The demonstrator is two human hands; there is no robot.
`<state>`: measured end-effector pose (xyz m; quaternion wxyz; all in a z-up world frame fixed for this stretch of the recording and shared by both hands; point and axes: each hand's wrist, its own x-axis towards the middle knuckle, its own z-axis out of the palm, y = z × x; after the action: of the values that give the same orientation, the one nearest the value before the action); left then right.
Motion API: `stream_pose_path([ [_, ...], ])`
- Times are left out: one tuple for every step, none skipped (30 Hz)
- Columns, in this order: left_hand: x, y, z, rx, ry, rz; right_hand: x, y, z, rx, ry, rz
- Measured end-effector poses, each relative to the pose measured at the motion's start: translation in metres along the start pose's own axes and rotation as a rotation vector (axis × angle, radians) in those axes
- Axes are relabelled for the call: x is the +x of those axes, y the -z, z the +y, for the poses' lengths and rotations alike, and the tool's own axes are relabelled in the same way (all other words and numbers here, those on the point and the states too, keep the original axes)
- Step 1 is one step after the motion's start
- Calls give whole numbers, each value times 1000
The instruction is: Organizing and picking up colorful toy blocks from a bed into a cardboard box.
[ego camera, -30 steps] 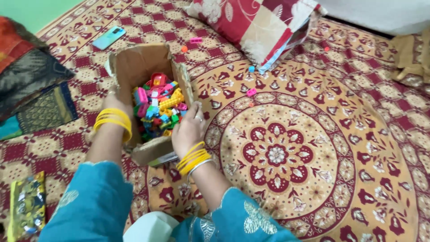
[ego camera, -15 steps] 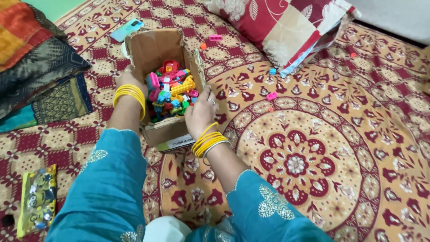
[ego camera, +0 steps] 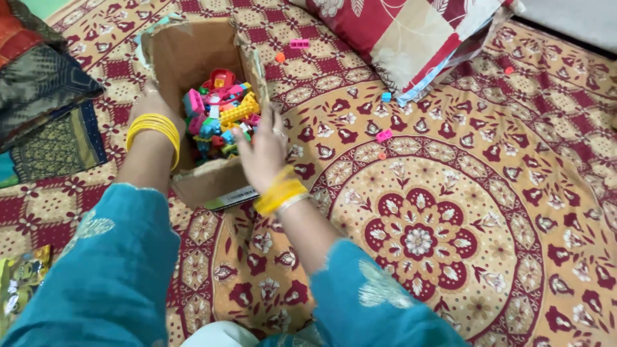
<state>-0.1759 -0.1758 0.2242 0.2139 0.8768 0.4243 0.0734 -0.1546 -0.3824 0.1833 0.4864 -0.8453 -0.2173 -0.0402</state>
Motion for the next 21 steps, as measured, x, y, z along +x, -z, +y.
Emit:
stream_pose_path([
  [-13,3,11,0,-3,-2,-12,18,8,-1,-2,3],
  [-23,5,22,66,-34,67,-22,34,16,93,29,-9],
  [-32,6,32,131,-65,137,-32,49,24,187,61,-20],
  [-48,-4,43,136,-65,133,-43,56,50,189,55,-21],
  [-64,-14,54,-70,-299,265,-55,62,77,83,-61,15],
  [-79,-26,63,-279,-528,392,-68,68,103,-26,-178,46],
  [-106,-39,80,-275,-524,384,-81,71,129,-26,-187,42],
  [-132,-54,99,-521,-632,330,-93,76,156,-275,-126,107],
  [-158,-69,119,-769,-734,270,-104,81,184,-524,-62,169],
  [-169,-98,124,-771,-732,256,-104,85,200,-530,-74,168],
  [-181,-128,130,-760,-762,163,-102,90,217,-529,-142,151],
  [-192,-158,138,-752,-791,69,-99,96,235,-530,-209,137],
  [-188,-188,137,-757,-791,56,-93,103,238,-538,-219,138],
  [-185,-218,134,-770,-722,-19,-86,108,239,-511,-191,148],
  [-181,-247,131,-781,-653,-95,-79,113,240,-484,-163,158],
  [-171,-271,128,-780,-646,-105,-69,116,243,-488,-172,151],
  [-162,-293,126,-709,-592,-88,-57,119,246,-475,-154,154],
  [-151,-316,126,-639,-540,-69,-44,122,248,-462,-136,157],
  [-141,-320,131,-637,-534,-78,-30,124,255,-465,-143,151],
  [-131,-324,137,-626,-463,-44,-17,124,262,-507,-114,139],
  [-120,-328,142,-612,-391,-11,-3,125,269,-548,-84,126],
])
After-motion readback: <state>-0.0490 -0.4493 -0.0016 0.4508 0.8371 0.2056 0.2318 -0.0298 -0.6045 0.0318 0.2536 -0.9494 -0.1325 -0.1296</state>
